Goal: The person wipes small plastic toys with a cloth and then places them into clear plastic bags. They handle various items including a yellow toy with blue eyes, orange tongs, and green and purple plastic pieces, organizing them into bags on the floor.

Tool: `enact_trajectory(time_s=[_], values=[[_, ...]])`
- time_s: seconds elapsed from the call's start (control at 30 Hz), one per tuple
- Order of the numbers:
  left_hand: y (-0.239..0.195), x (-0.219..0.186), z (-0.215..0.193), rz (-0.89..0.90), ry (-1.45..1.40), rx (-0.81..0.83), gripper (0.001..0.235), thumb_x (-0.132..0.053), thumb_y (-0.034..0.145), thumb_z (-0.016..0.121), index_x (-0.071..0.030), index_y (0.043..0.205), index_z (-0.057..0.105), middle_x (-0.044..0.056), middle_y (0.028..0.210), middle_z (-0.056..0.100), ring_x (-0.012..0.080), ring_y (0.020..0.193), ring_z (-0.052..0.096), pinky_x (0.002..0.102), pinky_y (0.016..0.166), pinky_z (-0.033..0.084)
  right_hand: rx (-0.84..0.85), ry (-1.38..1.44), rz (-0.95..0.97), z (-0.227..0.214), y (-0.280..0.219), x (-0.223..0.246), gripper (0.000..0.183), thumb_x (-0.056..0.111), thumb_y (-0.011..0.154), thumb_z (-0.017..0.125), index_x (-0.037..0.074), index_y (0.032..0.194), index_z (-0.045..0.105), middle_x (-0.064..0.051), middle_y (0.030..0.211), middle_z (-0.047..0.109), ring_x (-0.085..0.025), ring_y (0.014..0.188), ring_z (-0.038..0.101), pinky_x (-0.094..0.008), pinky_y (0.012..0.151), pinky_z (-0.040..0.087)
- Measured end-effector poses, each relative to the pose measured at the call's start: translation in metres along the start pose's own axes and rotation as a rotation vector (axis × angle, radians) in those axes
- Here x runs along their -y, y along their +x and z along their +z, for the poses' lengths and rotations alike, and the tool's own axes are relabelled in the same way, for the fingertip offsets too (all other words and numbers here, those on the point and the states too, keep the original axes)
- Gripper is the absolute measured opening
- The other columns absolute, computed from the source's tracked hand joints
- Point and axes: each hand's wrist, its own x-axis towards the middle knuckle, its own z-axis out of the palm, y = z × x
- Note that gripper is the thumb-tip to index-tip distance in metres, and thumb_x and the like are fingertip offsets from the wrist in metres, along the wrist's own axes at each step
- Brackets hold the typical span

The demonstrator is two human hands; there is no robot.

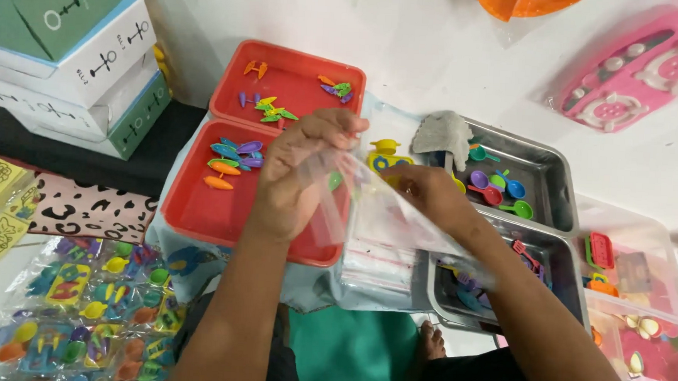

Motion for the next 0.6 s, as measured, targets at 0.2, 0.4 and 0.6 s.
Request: enact_trajectory(time_s=[0.2,0.4,0.6], values=[[-0.005,0.009,-0.002,-0.104,-0.106,0.12,0.019,-0.015,0.088,0.066,-0.003,0.103,0.068,0.02,0.138,0.056,0.0262,0.133,0.052,0.042,0.114,0.039,0.116,1.02,0.188,-0.015,-0.022,0.017,0.118,0.096,0.077,0.038,-0.002,0.141,0.056,-0.019,0.119,0.071,-0.026,0.108,0.068,-0.031,0.089,0.052],[-0.008,0.005,0.016,-0.27,-0.053,0.329,0.01,-0.017,0.095,0.066,-0.01,0.099,0.07,0.015,0.144,0.052,0.0245,0.137,0.048,0.046,0.118,0.035,0.549,1.403,-0.036,-0.043,-0.045,0.033,0.131,0.062,0.07,0.097,-0.005,0.157,0.026,-0.035,0.124,0.066,-0.04,0.11,0.071,-0.053,0.098,0.057],[-0.009,0.02,0.018,-0.289,0.119,0.379,0.018,-0.023,0.095,0.067,-0.006,0.1,0.07,0.02,0.144,0.05,0.0317,0.137,0.047,0.049,0.115,0.039,0.695,1.355,0.077,-0.013,-0.084,-0.045,0.141,0.081,0.07,0.082,0.006,0.161,0.005,-0.029,0.116,0.069,-0.036,0.098,0.073,-0.05,0.081,0.062]])
